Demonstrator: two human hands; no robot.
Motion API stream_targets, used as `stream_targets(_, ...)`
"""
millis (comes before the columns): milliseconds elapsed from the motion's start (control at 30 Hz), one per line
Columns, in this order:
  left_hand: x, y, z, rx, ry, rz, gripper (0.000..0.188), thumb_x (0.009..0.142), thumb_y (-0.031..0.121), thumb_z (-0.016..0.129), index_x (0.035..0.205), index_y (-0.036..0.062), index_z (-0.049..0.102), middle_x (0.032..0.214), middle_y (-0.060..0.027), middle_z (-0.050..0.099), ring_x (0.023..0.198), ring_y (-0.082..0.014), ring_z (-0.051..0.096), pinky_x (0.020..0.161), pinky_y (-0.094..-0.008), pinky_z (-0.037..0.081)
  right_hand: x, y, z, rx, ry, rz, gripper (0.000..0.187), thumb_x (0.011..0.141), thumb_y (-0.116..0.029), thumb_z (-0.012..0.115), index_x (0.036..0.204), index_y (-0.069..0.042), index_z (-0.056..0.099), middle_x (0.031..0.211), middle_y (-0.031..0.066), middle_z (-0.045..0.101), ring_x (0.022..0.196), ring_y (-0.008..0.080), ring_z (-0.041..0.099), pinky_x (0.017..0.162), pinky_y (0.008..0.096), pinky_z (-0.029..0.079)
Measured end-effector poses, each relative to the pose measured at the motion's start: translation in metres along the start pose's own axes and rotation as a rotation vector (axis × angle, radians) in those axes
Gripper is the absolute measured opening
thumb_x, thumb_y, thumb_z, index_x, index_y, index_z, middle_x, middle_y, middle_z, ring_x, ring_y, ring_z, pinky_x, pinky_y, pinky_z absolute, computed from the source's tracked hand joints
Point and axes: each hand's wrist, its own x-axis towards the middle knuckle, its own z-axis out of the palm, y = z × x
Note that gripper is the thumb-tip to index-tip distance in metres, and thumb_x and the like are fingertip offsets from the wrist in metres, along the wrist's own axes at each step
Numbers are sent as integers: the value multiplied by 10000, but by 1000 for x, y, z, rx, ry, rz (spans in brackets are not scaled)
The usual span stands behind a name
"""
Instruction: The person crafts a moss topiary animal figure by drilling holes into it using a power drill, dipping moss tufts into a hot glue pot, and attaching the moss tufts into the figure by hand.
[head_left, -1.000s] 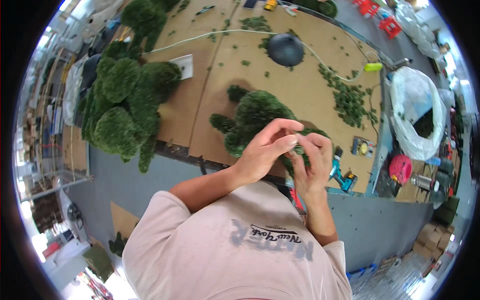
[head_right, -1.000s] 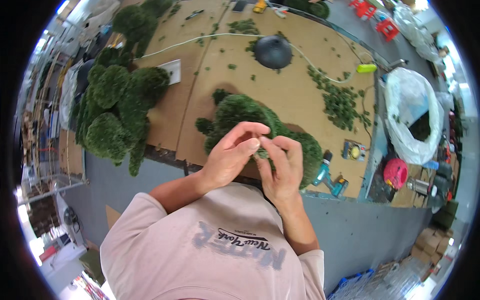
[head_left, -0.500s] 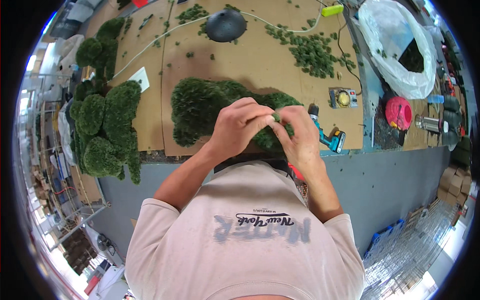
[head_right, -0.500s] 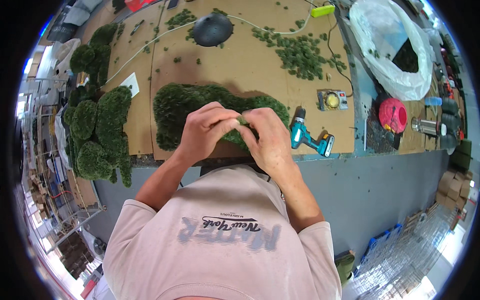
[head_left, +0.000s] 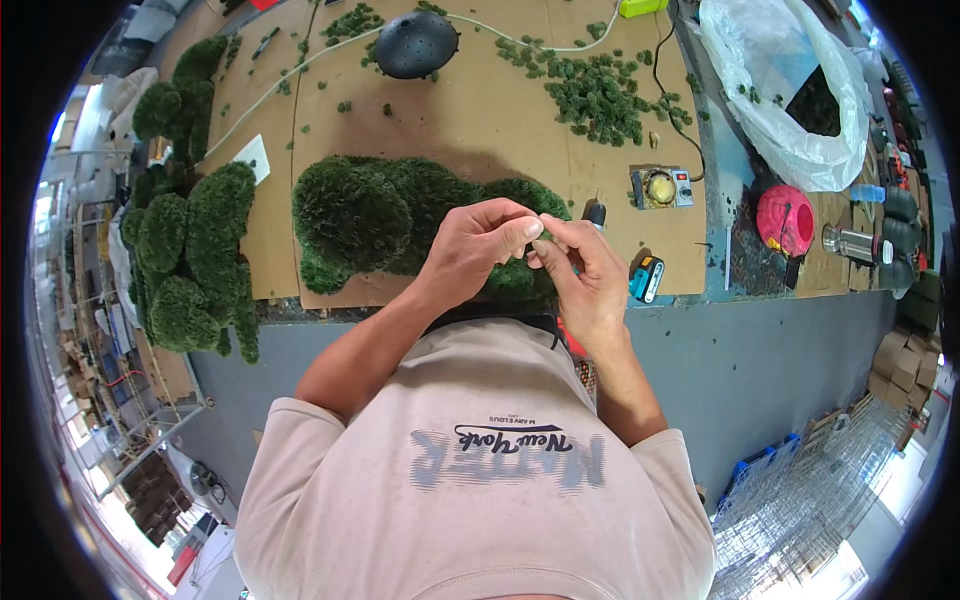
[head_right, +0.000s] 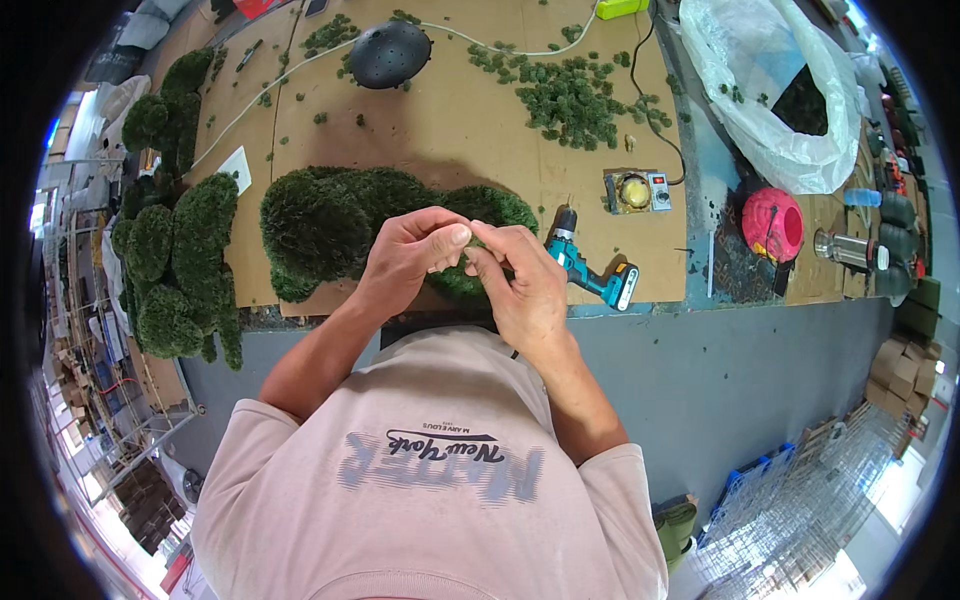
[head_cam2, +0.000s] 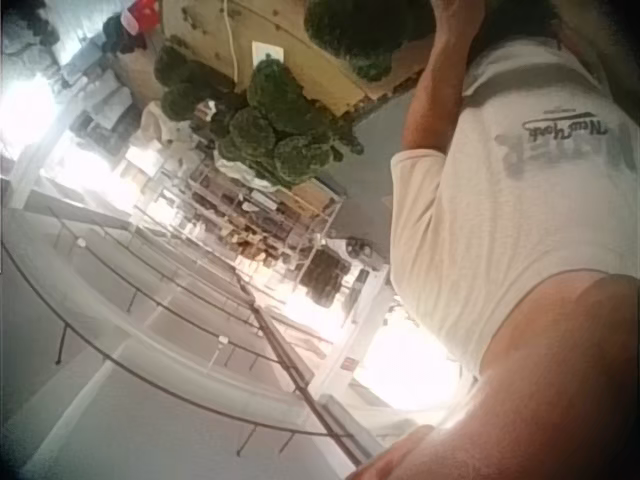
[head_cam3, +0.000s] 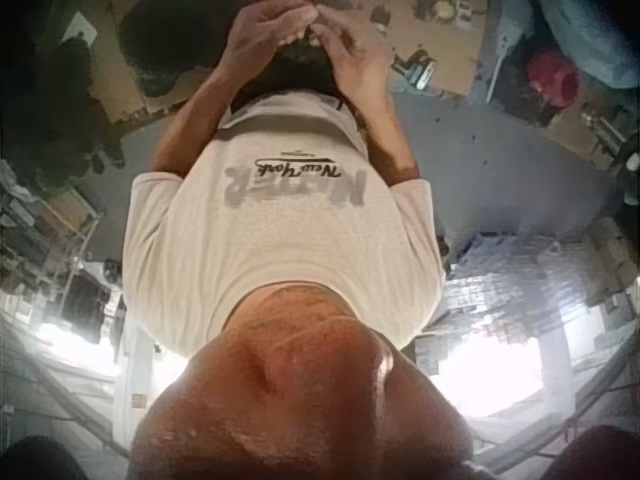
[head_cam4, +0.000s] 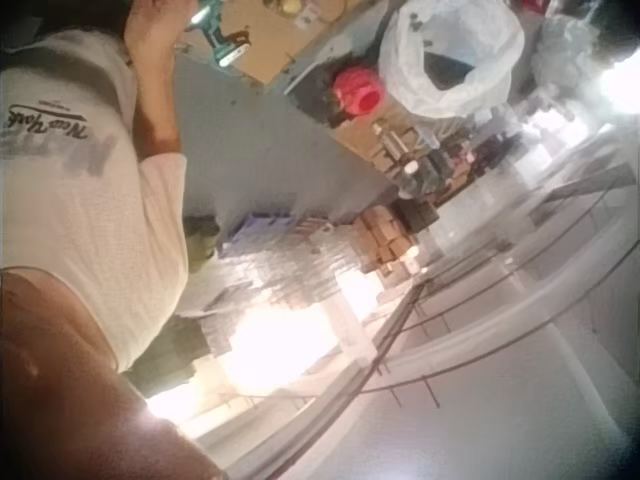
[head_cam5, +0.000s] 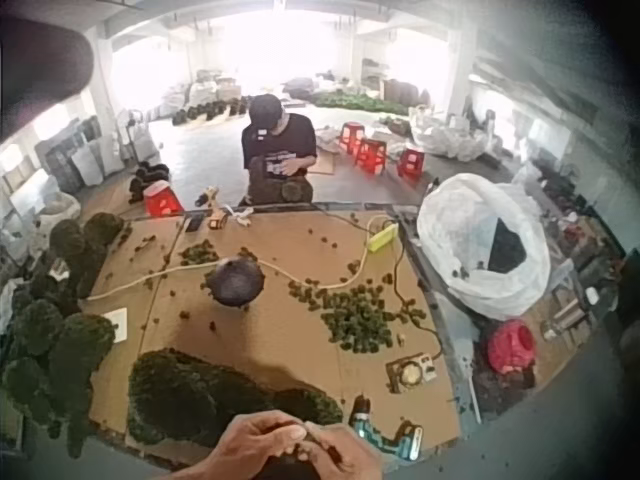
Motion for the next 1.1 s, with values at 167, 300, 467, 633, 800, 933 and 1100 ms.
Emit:
stream_targets(167,14,-12,7,-79,-40,5,208,1011,209,719,1085,16,741,862,19,657,745,-48,536,661,-216,421,-4,12,-2,290,85,161,284,973,60,679,1251,5,664,1014,97,698,832,149,707,736,278,586)
stream_targets(300,24,-18,12,12,19,-29,225,1041,210,657,1092,8,741,836,13,637,722,-51,499,647,-225,402,8,23,-27,235,216,356,171,1018,-64,677,1174,5,661,923,94,724,836,149,719,744,264,552)
stream_targets(467,9,-36,-5,214,115,-138,267,1059,228,602,1106,6,743,801,14,613,685,-46,454,619,-227,374,28,180,-150,55,547,451,183,1019,-79,636,1149,50,643,897,108,714,740,162,707,716,307,598)
stream_targets(633,-11,-65,-36,205,232,-313,263,1054,242,624,1116,19,749,791,29,615,661,-30,445,602,-216,363,19,270,-209,-144,532,579,170,1011,-69,626,1122,58,647,900,130,722,696,165,696,634,304,592)
stream_targets(800,-21,-77,-36,264,257,-330,261,1044,258,647,1121,28,743,799,37,627,680,-26,468,612,-211,372,26,297,-208,-197,515,597,146,992,-77,648,1077,42,653,848,108,717,656,150,681,600,300,569)
stream_targets(933,-24,-83,-35,299,238,-315,270,1032,271,667,1141,35,739,815,42,641,723,-26,507,639,-211,396,35,301,-198,-294,475,615,127,982,-78,638,1052,27,657,816,86,710,635,140,665,590,307,559)
stream_targets(1100,-27,-79,-33,339,246,-344,267,1026,267,672,1147,40,740,830,39,650,748,-31,521,664,-215,414,41,298,-189,-382,452,619,152,978,-96,641,1062,28,667,804,84,709,634,140,669,592,307,555)
